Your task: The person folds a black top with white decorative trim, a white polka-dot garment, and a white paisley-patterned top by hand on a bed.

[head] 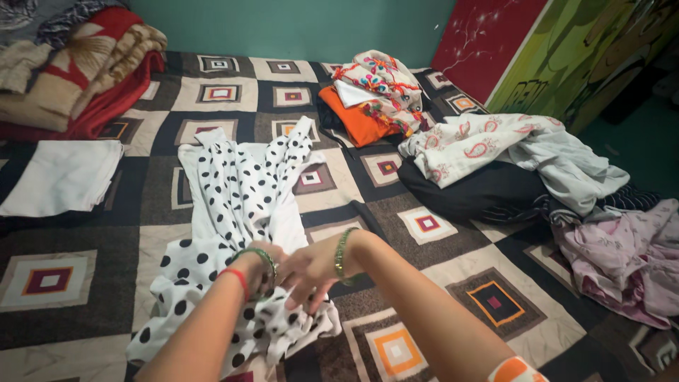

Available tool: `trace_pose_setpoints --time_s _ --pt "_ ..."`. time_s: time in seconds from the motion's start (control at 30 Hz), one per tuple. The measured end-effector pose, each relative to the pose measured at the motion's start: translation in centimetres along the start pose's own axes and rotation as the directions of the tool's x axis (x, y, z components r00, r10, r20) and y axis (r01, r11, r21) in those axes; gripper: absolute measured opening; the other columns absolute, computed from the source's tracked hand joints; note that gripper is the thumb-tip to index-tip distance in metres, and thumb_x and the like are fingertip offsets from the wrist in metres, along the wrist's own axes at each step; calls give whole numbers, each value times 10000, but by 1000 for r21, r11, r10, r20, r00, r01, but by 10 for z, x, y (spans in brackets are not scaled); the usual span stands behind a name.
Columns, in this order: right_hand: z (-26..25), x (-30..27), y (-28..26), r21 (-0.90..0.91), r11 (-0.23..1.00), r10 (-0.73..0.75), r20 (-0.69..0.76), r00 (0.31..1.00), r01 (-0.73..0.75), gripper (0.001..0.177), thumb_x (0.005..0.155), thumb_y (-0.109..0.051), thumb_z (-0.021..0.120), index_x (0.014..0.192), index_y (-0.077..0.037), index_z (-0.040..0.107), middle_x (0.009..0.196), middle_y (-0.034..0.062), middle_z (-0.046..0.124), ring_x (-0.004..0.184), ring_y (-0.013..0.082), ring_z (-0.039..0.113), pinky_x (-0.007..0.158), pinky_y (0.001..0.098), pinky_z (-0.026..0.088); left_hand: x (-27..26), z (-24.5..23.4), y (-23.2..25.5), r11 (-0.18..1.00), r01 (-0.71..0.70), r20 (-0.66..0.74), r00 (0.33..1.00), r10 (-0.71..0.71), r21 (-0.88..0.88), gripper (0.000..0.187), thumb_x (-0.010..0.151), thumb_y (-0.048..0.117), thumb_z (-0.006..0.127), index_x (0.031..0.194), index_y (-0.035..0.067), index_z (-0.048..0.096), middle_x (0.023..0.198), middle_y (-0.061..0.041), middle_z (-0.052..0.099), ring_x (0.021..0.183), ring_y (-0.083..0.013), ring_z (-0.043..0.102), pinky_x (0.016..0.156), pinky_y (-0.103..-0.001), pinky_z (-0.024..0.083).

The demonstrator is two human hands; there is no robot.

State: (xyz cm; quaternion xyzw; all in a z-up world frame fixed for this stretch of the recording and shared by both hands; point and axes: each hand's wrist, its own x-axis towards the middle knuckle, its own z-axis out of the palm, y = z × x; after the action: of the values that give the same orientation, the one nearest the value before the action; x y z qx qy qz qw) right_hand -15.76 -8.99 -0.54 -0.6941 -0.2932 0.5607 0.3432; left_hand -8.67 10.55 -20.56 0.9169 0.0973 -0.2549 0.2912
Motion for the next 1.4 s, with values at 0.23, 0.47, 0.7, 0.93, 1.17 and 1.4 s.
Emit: trace_pose_setpoints --time_s 0.23,0.47,0.7,0.93,1.17,1.4 --pt "-86 36 42 131 985 29 -769 639 113 362 850 -121 695 1211 -91 691 1031 81 770 755 128 743 629 337 579 56 19 -33 956 -182 -38 980 195 229 801 849 700 737 1200 -19 699 1190 -182 692 1106 -269 667 964 -343 519" --pt "-163 123 82 360 889 192 -854 483 284 571 827 -113 826 1344 -93 585 1069 44 699 808 160 697 695 348 625 27 8 -17 968 -12 55 998 27 -253 874 693 417 1024 1293 -57 601 1224 -134 686 1108 -218 638 980 -329 501" --pt "-203 157 68 579 598 157 -763 627 554 578 811 -121 716 1369 -130 563 1106 78 666 877 213 622 693 335 516 -29 -25 8 868 182 300 953 -41 -462 551 705 233 957 1125 -24 709 867 -56 669 724 -187 557 600 -355 426" --pt "-213 159 41 530 638 238 -826 511 559 642 782 54 694 1359 -169 523 1240 115 619 1044 238 677 760 375 586 -62 -53 31 797 197 385 922 48 -571 416 721 164 946 1031 -15 734 877 -82 734 739 -180 667 624 -334 546" --pt "-246 175 63 456 689 328 -889 318 563 583 775 59 672 1341 -72 722 1263 208 694 869 222 487 725 391 409 -86 -111 72 995 29 285 957 -55 97 602 854 533 807 1077 -16 707 1054 -163 750 829 -264 709 694 -374 552" --pt "-236 216 42 -411 912 -408 -897 168 23 856 716 58 570 1542 -113 424 1447 245 578 1358 382 563 1151 393 418 -58 -98 40 979 127 402 914 -55 -156 364 921 307 742 938 -57 739 802 -154 770 563 -189 699 483 -330 518"
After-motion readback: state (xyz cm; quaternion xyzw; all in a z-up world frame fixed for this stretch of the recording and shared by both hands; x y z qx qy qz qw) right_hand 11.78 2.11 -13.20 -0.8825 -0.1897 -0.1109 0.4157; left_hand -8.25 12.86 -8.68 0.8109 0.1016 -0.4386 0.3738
